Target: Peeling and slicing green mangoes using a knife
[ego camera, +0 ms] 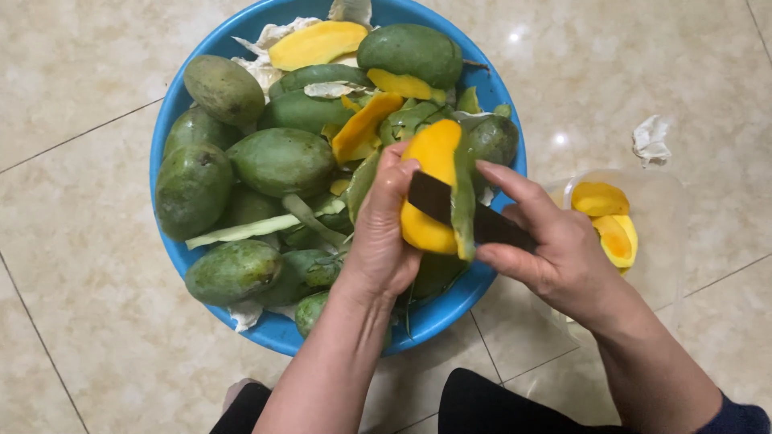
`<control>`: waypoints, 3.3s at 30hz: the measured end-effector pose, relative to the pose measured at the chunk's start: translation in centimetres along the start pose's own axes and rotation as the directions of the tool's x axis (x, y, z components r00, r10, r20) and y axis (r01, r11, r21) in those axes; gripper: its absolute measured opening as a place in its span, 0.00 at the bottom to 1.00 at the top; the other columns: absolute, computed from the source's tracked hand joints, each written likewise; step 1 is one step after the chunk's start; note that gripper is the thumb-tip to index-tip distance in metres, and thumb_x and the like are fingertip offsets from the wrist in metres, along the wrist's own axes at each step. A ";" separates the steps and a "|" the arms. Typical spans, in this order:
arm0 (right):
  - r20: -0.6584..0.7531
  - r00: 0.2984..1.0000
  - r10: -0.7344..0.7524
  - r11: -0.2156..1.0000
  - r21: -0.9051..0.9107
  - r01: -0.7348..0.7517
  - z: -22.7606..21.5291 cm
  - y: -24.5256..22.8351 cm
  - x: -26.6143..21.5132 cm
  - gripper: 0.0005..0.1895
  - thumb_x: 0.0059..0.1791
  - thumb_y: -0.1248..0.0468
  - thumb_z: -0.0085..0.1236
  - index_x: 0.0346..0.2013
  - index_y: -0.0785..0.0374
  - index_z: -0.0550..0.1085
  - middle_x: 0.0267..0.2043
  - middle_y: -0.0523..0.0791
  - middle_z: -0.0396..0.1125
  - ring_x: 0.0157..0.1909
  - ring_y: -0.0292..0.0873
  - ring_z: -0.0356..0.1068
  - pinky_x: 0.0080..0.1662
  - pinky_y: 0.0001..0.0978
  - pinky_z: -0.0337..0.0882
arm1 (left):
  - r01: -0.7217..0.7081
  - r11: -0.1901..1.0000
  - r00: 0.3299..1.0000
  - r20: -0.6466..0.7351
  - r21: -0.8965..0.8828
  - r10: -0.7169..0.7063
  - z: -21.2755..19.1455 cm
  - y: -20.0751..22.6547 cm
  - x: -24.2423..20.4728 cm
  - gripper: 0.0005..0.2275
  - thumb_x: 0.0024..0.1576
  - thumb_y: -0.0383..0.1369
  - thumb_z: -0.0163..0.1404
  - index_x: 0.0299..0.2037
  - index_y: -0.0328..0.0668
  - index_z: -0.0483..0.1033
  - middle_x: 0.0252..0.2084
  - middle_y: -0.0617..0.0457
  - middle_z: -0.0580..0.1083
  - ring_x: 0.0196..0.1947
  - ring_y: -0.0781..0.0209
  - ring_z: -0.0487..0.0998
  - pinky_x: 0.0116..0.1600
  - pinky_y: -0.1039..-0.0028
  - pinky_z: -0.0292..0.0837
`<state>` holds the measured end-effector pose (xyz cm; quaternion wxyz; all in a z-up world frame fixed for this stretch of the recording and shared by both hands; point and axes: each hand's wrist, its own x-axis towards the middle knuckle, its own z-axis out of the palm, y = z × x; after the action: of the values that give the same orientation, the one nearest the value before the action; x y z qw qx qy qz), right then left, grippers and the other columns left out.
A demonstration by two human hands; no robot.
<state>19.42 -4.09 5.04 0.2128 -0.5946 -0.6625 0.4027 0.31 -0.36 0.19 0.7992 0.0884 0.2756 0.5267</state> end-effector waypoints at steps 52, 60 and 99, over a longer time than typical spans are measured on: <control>0.052 0.990 -0.130 0.939 0.327 0.106 -1.4 -0.8 0.9 0.42 0.47 0.72 0.50 0.77 0.67 0.53 0.21 0.41 0.62 0.18 0.33 0.57 0.22 0.22 0.54 | 0.051 0.962 0.998 -0.010 -0.269 -0.055 -2.0 0.5 1.1 0.19 0.59 0.35 0.51 0.58 0.32 0.71 0.43 0.42 0.78 0.32 0.54 0.80 0.34 0.68 0.80; 0.149 0.951 -0.270 0.935 -0.195 0.296 2.0 -2.1 -0.6 0.52 0.37 0.52 0.74 0.71 0.62 0.62 0.59 0.47 0.76 0.29 0.39 0.77 0.31 0.30 0.74 | -0.027 0.966 0.967 -0.250 -0.258 -0.040 -2.9 -0.7 2.2 0.19 0.59 0.41 0.53 0.53 0.33 0.73 0.42 0.45 0.77 0.34 0.54 0.78 0.38 0.59 0.80; 0.081 0.997 -0.014 0.999 0.035 0.012 0.9 -0.4 1.0 0.44 0.40 0.63 0.70 0.70 0.60 0.65 0.32 0.43 0.74 0.28 0.36 0.68 0.32 0.27 0.68 | 0.005 0.997 0.963 -0.268 -0.078 -0.025 -0.5 0.4 1.1 0.21 0.50 0.39 0.54 0.50 0.38 0.67 0.49 0.43 0.68 0.48 0.54 0.66 0.53 0.65 0.62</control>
<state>18.32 -3.34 4.59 0.1987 -0.5698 -0.6674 0.4365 0.07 0.68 -0.45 0.7612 -0.0166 0.3619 0.5379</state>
